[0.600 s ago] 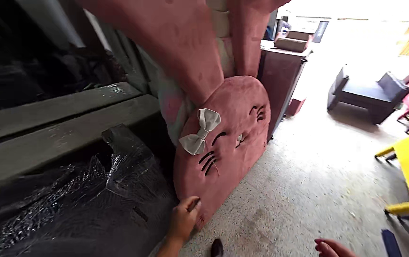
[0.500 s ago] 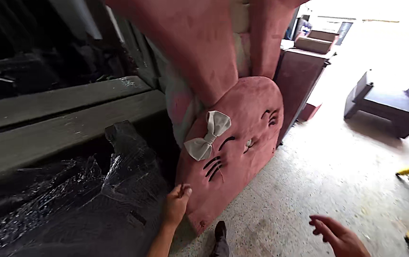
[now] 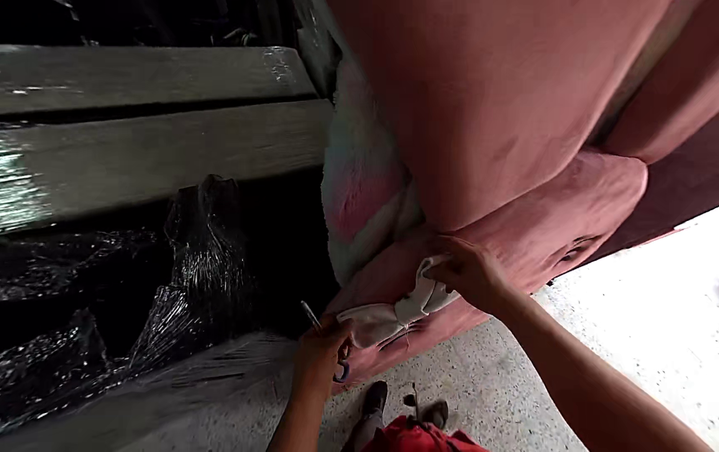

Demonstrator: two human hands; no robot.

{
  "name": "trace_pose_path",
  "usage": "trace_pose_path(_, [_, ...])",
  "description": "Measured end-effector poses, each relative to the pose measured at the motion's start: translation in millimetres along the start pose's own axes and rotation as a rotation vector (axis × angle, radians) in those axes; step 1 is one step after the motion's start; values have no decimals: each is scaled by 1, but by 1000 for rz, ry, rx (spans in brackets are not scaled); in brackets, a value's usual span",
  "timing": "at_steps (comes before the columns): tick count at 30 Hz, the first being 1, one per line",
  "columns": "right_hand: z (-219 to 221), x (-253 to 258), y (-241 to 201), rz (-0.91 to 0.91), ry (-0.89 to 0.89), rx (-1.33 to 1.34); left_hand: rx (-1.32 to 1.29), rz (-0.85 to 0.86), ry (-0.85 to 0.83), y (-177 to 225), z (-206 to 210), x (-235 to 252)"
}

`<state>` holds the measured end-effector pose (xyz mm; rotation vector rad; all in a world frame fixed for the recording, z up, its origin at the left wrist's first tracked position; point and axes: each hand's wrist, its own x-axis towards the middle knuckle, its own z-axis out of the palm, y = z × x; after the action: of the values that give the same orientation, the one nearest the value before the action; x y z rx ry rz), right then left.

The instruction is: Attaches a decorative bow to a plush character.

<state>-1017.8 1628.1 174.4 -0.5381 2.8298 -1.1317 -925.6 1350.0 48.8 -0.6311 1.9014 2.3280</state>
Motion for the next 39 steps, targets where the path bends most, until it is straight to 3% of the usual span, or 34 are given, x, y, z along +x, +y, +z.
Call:
trace_pose_path(5, [10, 18, -5, -46, 188, -189, -108, 143, 84, -13, 11, -13])
trace_pose_path(14, [4, 33, -25, 31, 27, -445, -131, 178, 327, -23, 41, -23])
trace_pose_path(17, [-6, 30, -25, -21, -53, -443, -102, 150, 343, -19, 43, -28])
trace_pose_path(26, [-26, -5, -22, -250, 107, -342, -34, 136, 387, -29, 32, -51])
trace_pose_path(32, [-35, -51, 3, -432, 240, -268, 13, 116, 343, -95, 13, -85])
trace_pose_path(36, [-5, -90, 29, -386, 121, -209, 61, 79, 263, -127, 25, -96])
trace_pose_path(39, [25, -107, 37, -313, 55, -147, 62, 100, 134, -127, 45, -91])
